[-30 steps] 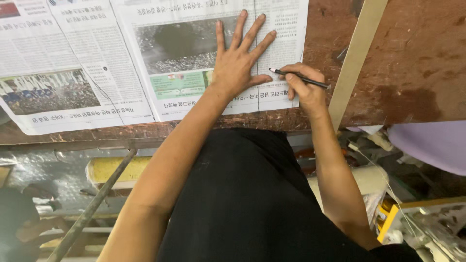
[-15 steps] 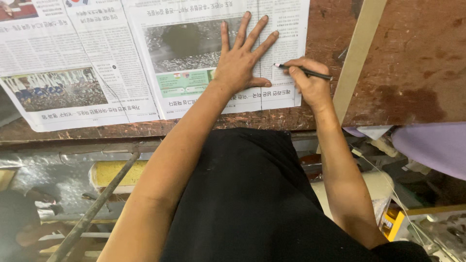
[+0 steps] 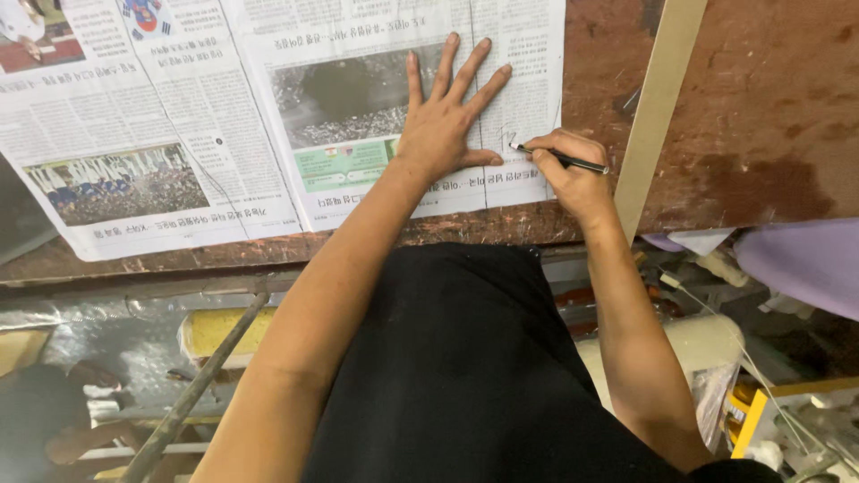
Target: The person spreads newspaper over the workbench and lays gray fabric pieces on it. They trace outlines around the pieces with a pen, repositioning the fabric and using a wrench to hold the paper flat while drawing.
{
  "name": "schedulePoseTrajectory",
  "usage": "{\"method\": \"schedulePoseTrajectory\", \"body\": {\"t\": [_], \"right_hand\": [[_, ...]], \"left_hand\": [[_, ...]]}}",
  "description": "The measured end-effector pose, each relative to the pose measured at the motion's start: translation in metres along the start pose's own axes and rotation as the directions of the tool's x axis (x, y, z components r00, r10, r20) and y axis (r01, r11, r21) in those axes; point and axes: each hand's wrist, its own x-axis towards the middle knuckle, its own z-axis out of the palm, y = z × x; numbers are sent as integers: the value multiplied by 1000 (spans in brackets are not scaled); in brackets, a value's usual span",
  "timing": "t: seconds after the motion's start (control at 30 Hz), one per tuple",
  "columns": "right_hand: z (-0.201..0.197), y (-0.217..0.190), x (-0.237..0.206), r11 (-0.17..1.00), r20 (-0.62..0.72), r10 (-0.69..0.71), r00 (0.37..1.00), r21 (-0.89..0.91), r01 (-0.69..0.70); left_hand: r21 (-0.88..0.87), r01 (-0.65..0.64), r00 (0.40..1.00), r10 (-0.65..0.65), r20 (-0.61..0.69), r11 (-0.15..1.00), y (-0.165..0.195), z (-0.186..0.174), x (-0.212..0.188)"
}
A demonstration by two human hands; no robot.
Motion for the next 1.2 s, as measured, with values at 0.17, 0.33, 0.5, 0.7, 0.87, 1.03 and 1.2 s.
{"method": "schedulePoseTrajectory", "body": {"t": [0.17, 0.33, 0.5, 0.7, 0.87, 1.03, 1.2], "right_hand": [[2, 0, -20, 964, -95, 251, 963, 110, -241], [12, 4, -39, 920, -65, 235, 970, 337, -201], [24, 3, -48, 962, -34, 211, 977, 183, -201], [32, -6, -58, 994, -53, 109, 993, -17, -110], [29, -5, -57, 1000, -88, 16, 996, -13, -17], [31, -2, -63, 987, -145, 117, 982, -96, -131], [32, 0, -74, 980, -132, 192, 972, 75, -183]], "left_hand": [[23, 1, 999, -2, 38, 1000, 1, -1, 3], [42, -5, 994, 1, 106, 999, 2, 1, 5], [68, -25, 999, 23, 39, 997, 0, 4, 1], [74, -19, 998, 14, 64, 997, 1, 1, 1], [92, -8, 995, -1, 101, 996, 4, -2, 1], [95, -6, 995, -4, 97, 995, 4, -5, -1], [75, -20, 997, 14, 78, 997, 6, -8, -2]]}}
